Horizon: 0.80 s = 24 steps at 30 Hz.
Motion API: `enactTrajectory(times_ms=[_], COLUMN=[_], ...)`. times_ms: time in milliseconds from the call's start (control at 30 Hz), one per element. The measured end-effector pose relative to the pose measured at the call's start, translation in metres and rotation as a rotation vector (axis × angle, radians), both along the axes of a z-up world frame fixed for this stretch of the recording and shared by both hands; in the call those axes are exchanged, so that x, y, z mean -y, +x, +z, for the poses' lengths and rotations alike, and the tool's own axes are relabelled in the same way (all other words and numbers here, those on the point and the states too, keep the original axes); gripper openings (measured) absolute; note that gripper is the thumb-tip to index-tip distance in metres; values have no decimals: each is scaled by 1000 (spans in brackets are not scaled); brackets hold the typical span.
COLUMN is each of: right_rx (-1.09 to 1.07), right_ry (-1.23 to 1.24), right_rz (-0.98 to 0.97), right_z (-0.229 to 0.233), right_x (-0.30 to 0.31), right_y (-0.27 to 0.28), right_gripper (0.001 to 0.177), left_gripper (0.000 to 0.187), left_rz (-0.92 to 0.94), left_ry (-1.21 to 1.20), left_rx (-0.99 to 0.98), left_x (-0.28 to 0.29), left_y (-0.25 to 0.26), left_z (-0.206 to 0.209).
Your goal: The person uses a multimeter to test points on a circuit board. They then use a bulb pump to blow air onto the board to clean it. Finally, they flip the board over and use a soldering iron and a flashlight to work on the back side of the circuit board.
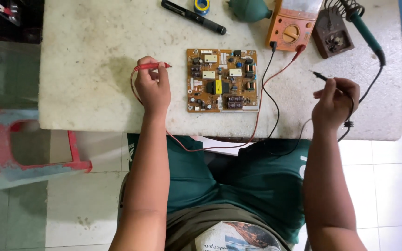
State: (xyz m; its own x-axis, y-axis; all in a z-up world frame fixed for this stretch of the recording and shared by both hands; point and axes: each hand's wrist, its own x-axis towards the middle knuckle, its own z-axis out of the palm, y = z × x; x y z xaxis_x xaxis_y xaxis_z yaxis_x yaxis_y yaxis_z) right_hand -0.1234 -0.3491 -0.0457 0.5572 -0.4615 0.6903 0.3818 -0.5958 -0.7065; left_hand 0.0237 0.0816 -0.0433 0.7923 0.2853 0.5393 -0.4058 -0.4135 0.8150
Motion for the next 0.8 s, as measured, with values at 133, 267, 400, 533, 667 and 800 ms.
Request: enactTrajectory(times_ms=[133,267,400,533,667,800], right_rx=[-492,-432,-449,-408,-808,-670], right_ry=[-126,11,-252,-490,-510,-614], right_rz=[-298,-260,-359,-313,-303,-262], right_z=[-12,-16,-34,-7,17,-8], right_x=[0,-19,-3,-44,-68,-48], right_y=[5,6,6,-6,-15,-21], right_gripper=[6,6,17,51,60,62], left_gripper=[14,27,70,90,92,82], left_rz=[-1,-23,-94,-163,-265,-374], left_ry=[-7,3,-59,-157,-391,-514], left_rx=[-19,-25,-186,-331,-549,-470], left_x=[1,2,11,17,22,42], left_y=[-1,-9,-33,-52,-82,-117], left_z=[-1,-3,3,25,54,64])
